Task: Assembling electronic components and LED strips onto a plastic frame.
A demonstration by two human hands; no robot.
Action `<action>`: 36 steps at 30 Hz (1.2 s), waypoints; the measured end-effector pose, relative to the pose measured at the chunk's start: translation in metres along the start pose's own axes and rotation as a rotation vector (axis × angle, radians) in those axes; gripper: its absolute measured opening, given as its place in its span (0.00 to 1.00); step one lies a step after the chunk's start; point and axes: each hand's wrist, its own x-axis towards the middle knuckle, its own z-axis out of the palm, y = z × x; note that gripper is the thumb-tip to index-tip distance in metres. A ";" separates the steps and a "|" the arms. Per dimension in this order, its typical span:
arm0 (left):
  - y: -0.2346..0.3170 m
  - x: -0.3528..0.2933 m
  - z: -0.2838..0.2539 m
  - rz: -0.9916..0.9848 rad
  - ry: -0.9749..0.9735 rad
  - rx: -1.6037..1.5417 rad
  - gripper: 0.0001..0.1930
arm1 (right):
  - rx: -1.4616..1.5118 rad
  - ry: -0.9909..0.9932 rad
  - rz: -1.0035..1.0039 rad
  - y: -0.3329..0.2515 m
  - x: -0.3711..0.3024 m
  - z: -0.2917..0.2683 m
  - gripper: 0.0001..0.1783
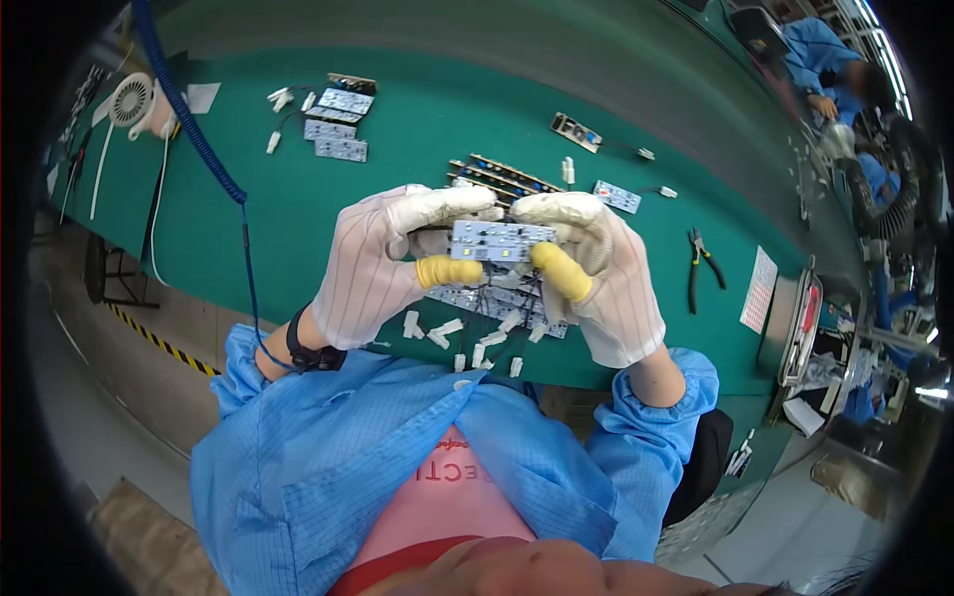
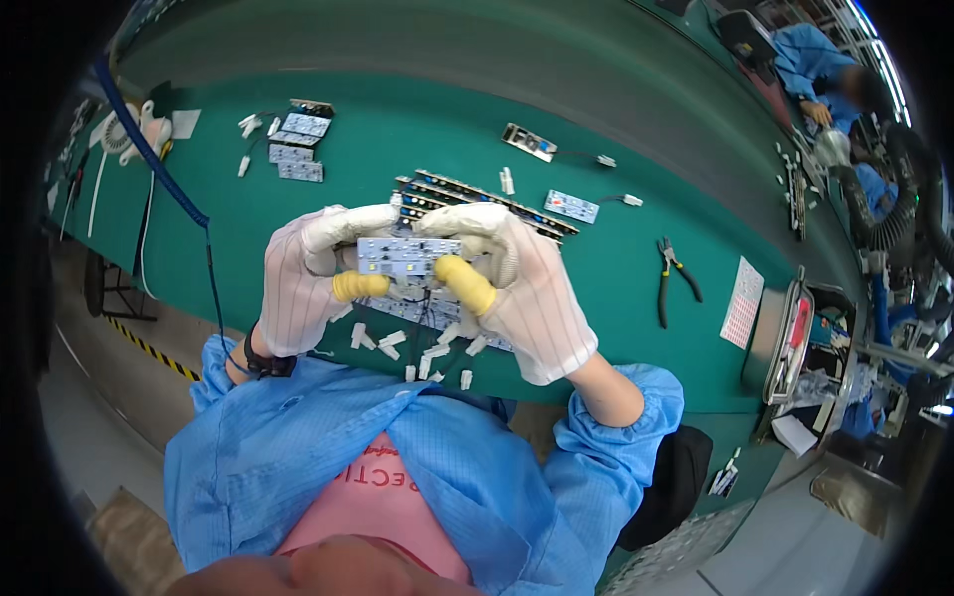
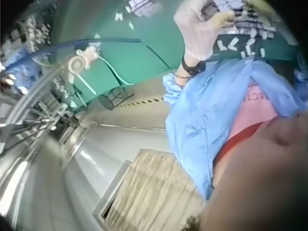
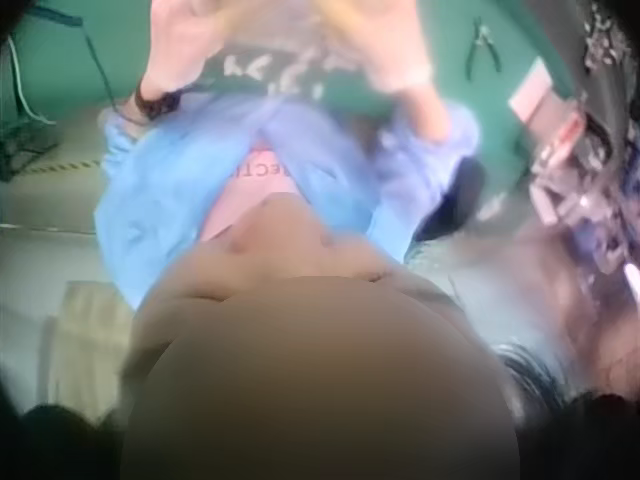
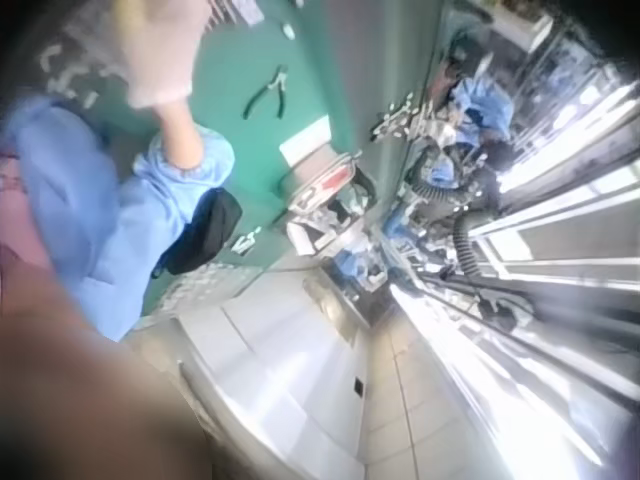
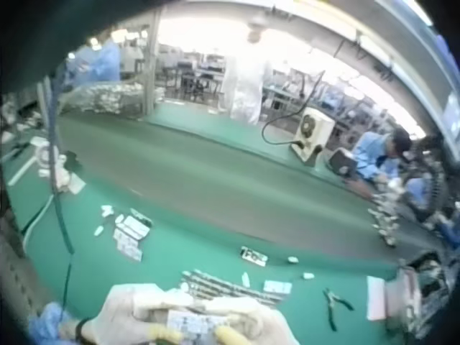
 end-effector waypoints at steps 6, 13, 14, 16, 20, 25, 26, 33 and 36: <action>-0.010 -0.002 -0.008 0.029 0.038 0.053 0.24 | 0.245 0.007 0.021 0.000 -0.006 0.010 0.23; -0.009 -0.001 -0.010 0.025 0.025 0.053 0.24 | 0.338 0.093 -0.009 0.004 -0.010 0.015 0.26; -0.008 0.000 -0.013 -0.005 -0.028 0.060 0.25 | 0.344 0.089 -0.004 0.003 -0.010 0.015 0.26; -0.009 -0.001 -0.014 -0.037 -0.083 0.064 0.26 | 0.310 0.116 -0.053 0.009 -0.010 0.017 0.26; -0.009 -0.005 -0.014 -0.044 -0.077 0.038 0.25 | 0.258 0.122 -0.126 0.015 -0.010 0.016 0.26; -0.008 -0.005 -0.013 -0.124 -0.093 -0.054 0.26 | 0.268 0.126 -0.069 0.010 -0.012 0.016 0.26; -0.008 -0.005 -0.014 -0.121 -0.101 -0.048 0.26 | 0.294 0.123 -0.057 0.009 -0.012 0.015 0.26; -0.005 -0.001 -0.014 0.036 -0.061 0.090 0.25 | 0.093 0.142 -0.124 0.019 -0.012 0.012 0.26; -0.003 -0.001 -0.014 -0.054 -0.093 0.026 0.25 | 0.197 0.125 -0.043 0.012 -0.012 0.014 0.27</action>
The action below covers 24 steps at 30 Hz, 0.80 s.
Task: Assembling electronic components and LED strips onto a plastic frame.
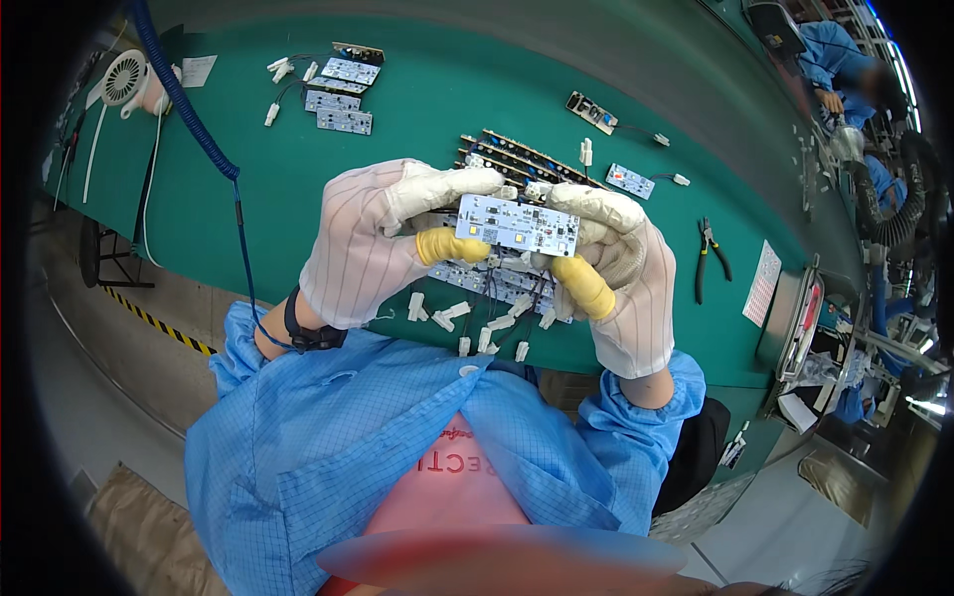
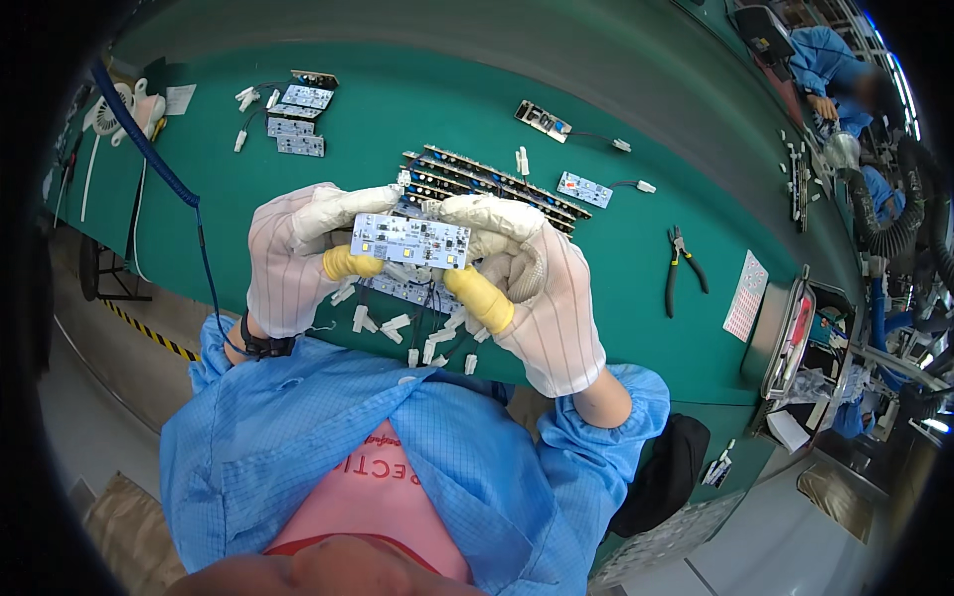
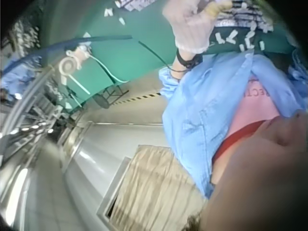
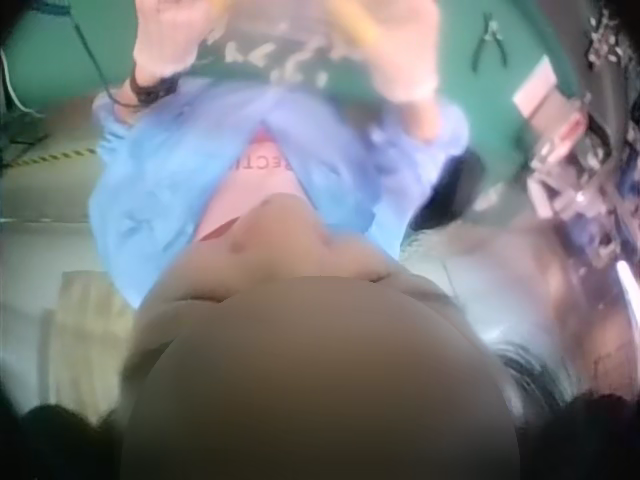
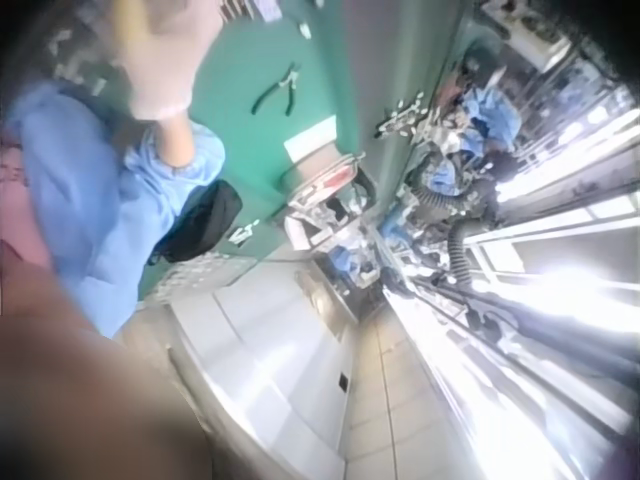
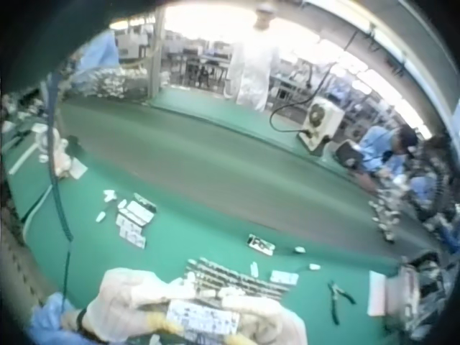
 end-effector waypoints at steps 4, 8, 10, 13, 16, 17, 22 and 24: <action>-0.007 -0.001 0.002 0.029 0.028 0.000 0.26 | 0.030 0.001 -0.023 0.001 -0.001 0.000 0.27; -0.008 0.000 0.002 0.157 0.079 0.080 0.25 | -0.155 0.013 -0.079 0.010 0.000 -0.005 0.26; -0.004 0.001 0.002 0.180 0.080 0.124 0.25 | -0.045 0.021 -0.072 0.009 0.000 -0.002 0.26; -0.003 0.002 0.003 0.178 0.097 0.132 0.25 | 0.020 0.028 -0.069 0.007 -0.001 -0.001 0.26; -0.007 0.001 0.003 0.131 0.080 0.096 0.25 | -0.110 0.017 -0.081 0.009 -0.001 -0.004 0.26; -0.008 0.001 0.004 0.124 0.106 0.110 0.24 | -0.196 0.007 -0.091 0.009 -0.002 -0.005 0.26; -0.004 0.000 0.002 0.053 0.039 0.109 0.26 | 0.085 0.030 -0.118 0.006 0.003 0.006 0.27; -0.005 -0.002 0.005 0.014 0.063 -0.044 0.25 | 0.132 0.032 -0.138 0.005 0.003 0.007 0.27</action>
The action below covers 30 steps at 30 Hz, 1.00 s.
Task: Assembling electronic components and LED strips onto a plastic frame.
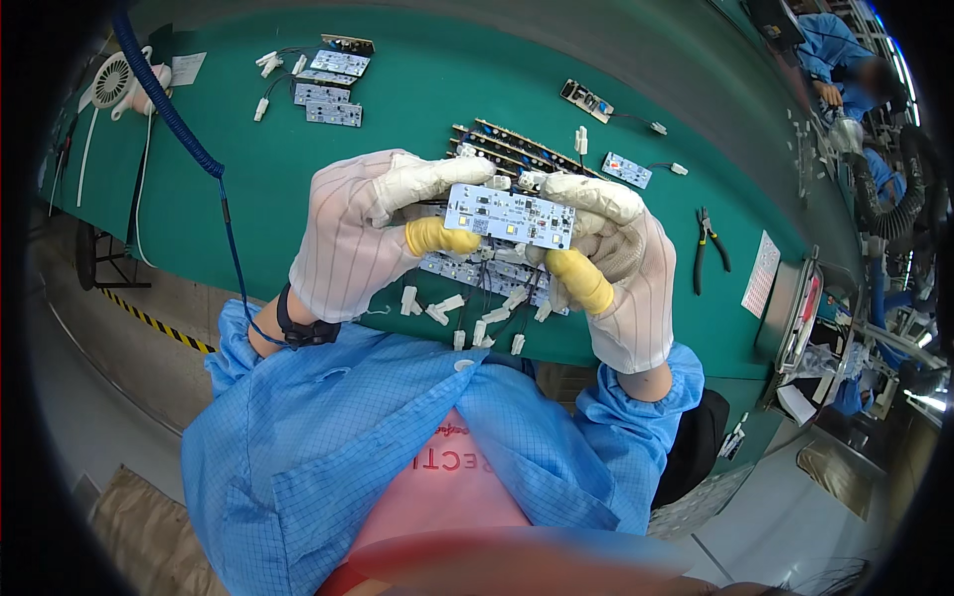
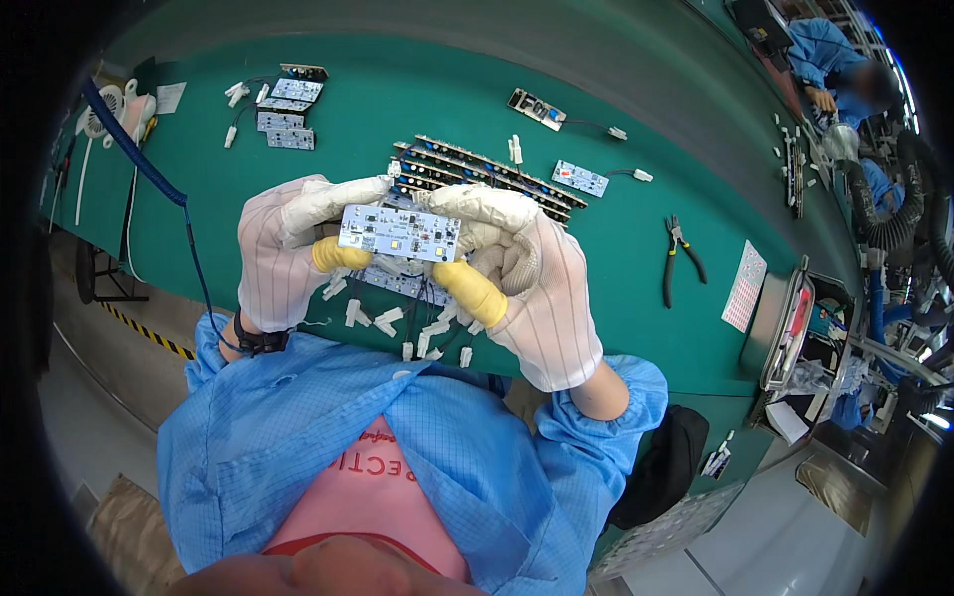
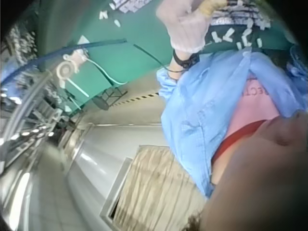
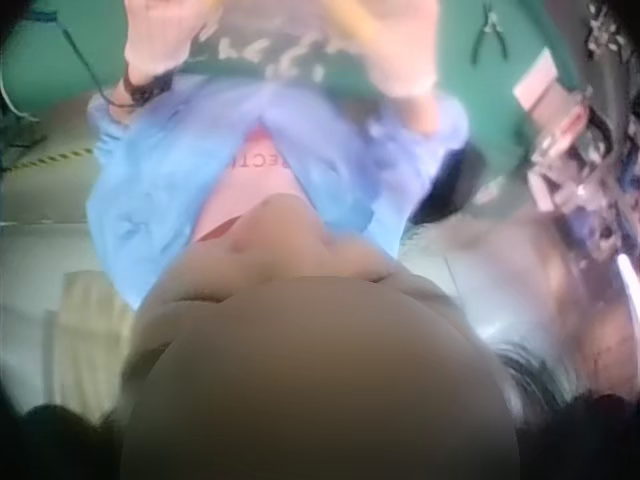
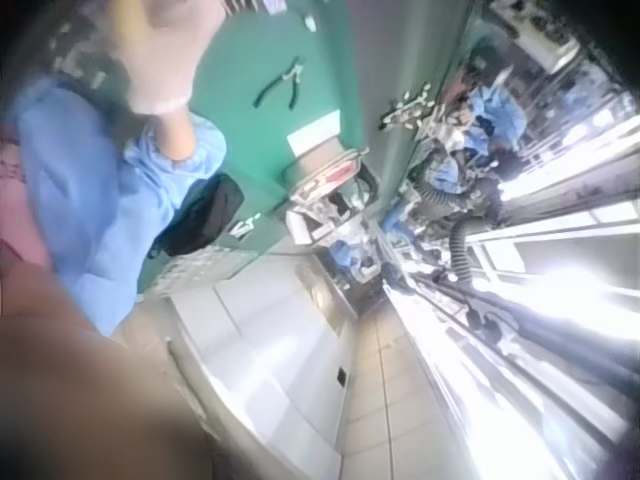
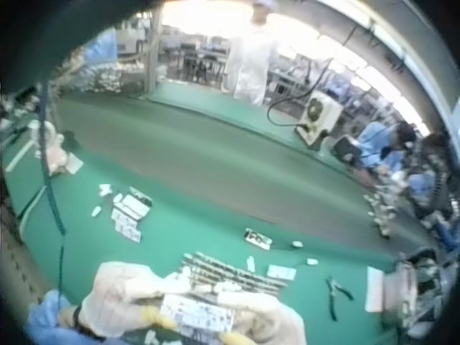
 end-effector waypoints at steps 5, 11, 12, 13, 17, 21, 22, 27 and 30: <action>-0.007 0.006 0.000 0.183 0.044 0.164 0.25 | -0.033 0.002 0.046 0.003 -0.003 -0.006 0.27; -0.004 -0.006 0.002 0.118 0.129 0.388 0.18 | -0.348 -0.211 -0.032 0.011 0.015 -0.026 0.18; -0.011 -0.009 0.004 0.297 0.238 0.628 0.16 | -0.589 -0.326 -0.335 0.023 0.018 -0.033 0.17; -0.014 -0.012 0.001 0.226 0.166 0.573 0.14 | -0.456 -0.253 -0.168 0.020 0.017 -0.025 0.25; -0.013 -0.010 -0.004 0.258 0.092 0.569 0.13 | 0.142 -0.257 0.353 0.019 0.008 -0.027 0.28; -0.014 -0.007 -0.002 0.218 0.118 0.416 0.14 | 0.227 -0.199 0.183 0.026 0.010 -0.022 0.23; -0.012 -0.004 -0.003 0.125 0.045 0.259 0.16 | 0.132 -0.170 0.239 0.009 0.011 -0.016 0.23; -0.011 0.016 -0.003 0.097 -0.066 0.111 0.21 | 0.034 -0.074 0.316 0.006 0.008 -0.012 0.27; -0.040 0.057 -0.035 0.191 0.213 0.349 0.18 | -0.205 0.106 0.041 -0.006 0.008 -0.011 0.28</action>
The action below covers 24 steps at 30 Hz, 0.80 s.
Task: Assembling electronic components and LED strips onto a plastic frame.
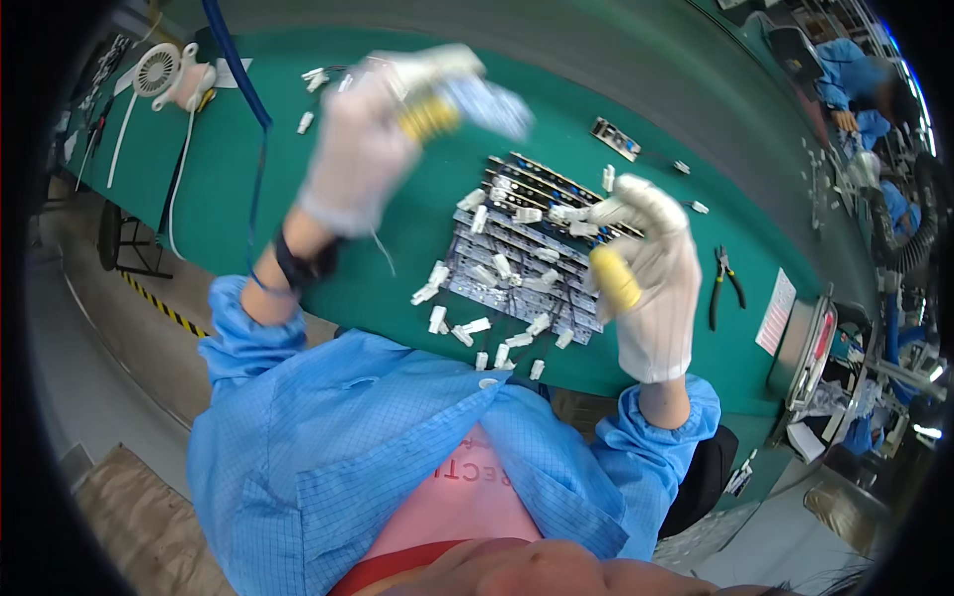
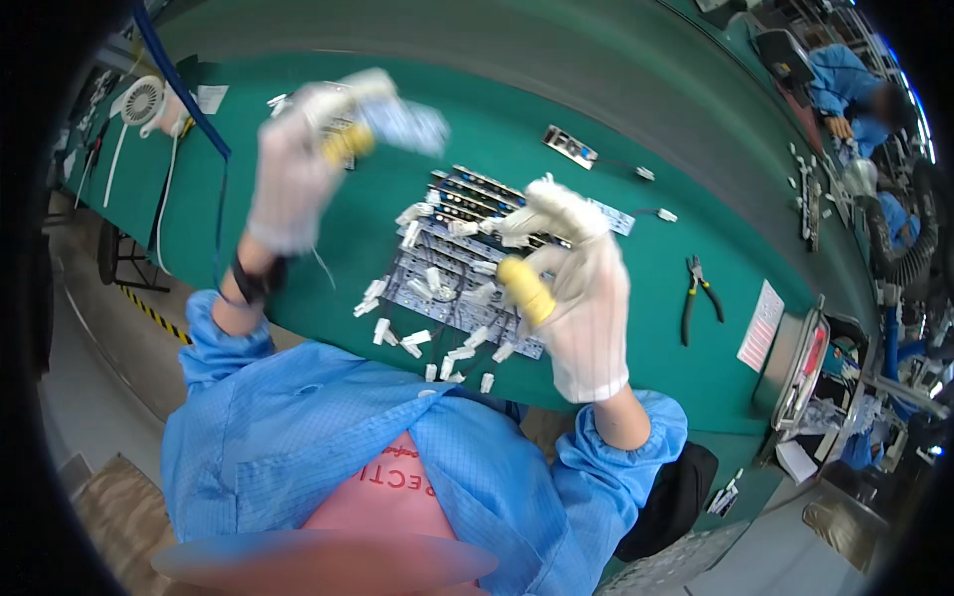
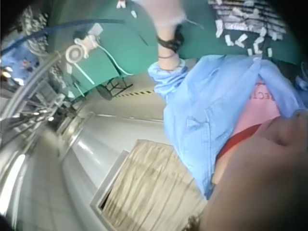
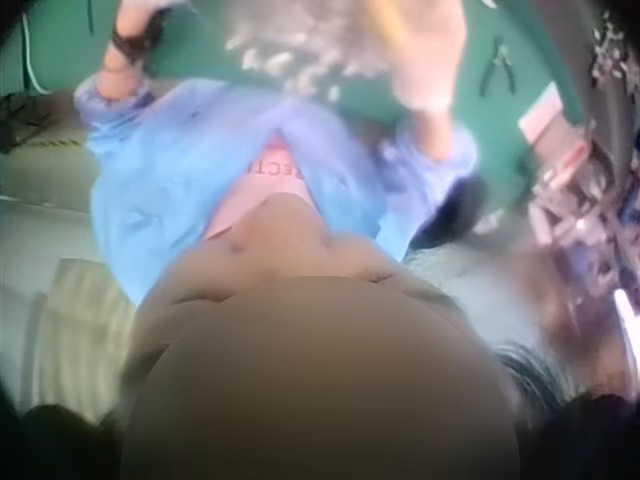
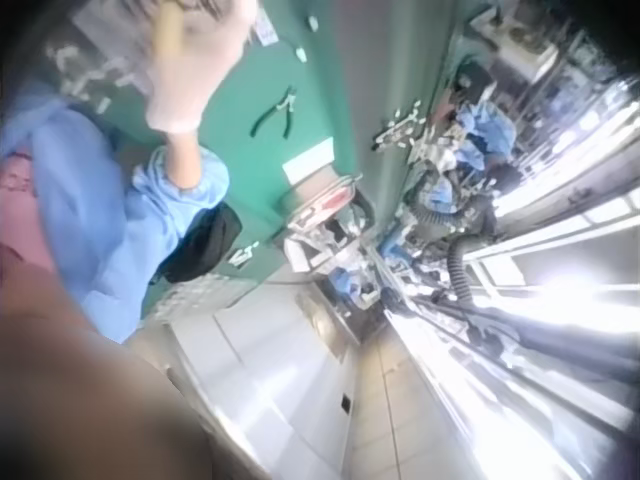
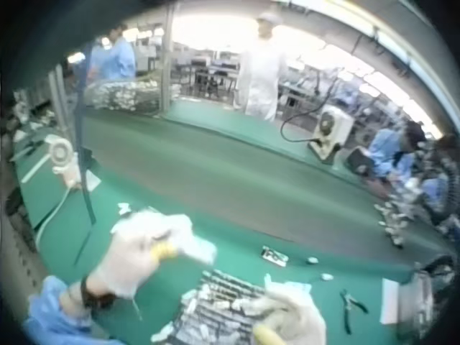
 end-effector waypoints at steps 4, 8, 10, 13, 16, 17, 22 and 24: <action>-0.125 0.037 -0.035 0.065 -0.024 0.804 0.15 | -0.063 0.216 -0.100 -0.012 0.023 -0.019 0.23; -0.145 0.034 -0.038 -0.183 -0.410 0.813 0.17 | -0.362 0.272 -0.183 0.018 0.072 -0.060 0.19; -0.150 0.036 -0.041 -0.138 -0.317 0.746 0.17 | -0.784 0.243 -0.403 0.045 0.101 -0.072 0.17; -0.121 0.033 -0.036 -0.028 -0.125 0.708 0.17 | -1.340 0.105 -0.416 0.063 0.125 -0.049 0.19; -0.074 0.017 -0.020 0.145 -0.019 0.527 0.18 | -1.381 0.070 -0.378 0.058 0.124 -0.039 0.21; -0.054 0.007 -0.016 0.137 -0.026 0.479 0.19 | -1.219 0.091 -0.445 0.050 0.121 -0.035 0.22; 0.047 -0.018 0.006 0.094 -0.070 0.010 0.31 | 0.245 0.004 -0.471 0.010 0.055 0.003 0.10; 0.061 -0.020 0.009 0.171 -0.154 0.062 0.26 | 0.352 -0.046 -0.294 0.020 0.035 0.005 0.10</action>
